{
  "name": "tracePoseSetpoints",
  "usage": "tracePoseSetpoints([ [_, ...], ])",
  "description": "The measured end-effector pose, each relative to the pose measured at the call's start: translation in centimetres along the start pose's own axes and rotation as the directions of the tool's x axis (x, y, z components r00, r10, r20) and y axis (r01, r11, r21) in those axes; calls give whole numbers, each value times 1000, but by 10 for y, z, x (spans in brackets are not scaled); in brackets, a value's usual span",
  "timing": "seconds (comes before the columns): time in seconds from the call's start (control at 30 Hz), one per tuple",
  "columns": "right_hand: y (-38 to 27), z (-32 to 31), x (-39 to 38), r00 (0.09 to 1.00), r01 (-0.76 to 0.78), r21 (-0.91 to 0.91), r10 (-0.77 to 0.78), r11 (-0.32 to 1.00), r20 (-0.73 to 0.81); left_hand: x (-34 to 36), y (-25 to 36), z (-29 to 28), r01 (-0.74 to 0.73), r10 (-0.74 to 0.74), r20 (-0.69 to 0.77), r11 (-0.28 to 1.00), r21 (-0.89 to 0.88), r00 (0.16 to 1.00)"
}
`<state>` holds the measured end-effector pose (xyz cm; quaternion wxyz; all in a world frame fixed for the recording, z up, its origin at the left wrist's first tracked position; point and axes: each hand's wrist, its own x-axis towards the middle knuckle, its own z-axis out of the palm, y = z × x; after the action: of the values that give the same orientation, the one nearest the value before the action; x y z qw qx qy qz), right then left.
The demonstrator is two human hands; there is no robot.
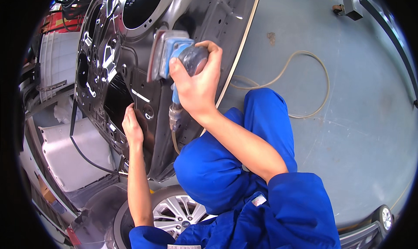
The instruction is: The person uses a pneumatic sander to smooth the surface of a car door and a door frame trim piece. They hold the parts with one hand while operating the sander with the other, moving systematically across the surfaces.
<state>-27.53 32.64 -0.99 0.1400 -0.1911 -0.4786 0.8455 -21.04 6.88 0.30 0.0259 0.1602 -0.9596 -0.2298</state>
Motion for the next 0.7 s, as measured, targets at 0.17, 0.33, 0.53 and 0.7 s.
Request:
tracePoseSetpoints([
  [0.17, 2, -2, 1, 998, -58, 175, 61, 983, -9, 1, 0, 4, -3, 3, -19, 1000, 16, 1000],
  [0.33, -2, -3, -2, 997, -67, 114, 62, 991, 45, -1, 2, 2, 23, -23, -8, 1000, -3, 1000],
  [0.53, -11, -1, -9, 989, -139, 191, 125, 972, 84, -2, 0, 3, 12, -11, -13, 1000, 17, 1000],
  [0.7, -3, -6, 3, 977, -209, 173, 213, 962, 1, 2, -3, 2, -4, 4, -12, 1000, 29, 1000],
])
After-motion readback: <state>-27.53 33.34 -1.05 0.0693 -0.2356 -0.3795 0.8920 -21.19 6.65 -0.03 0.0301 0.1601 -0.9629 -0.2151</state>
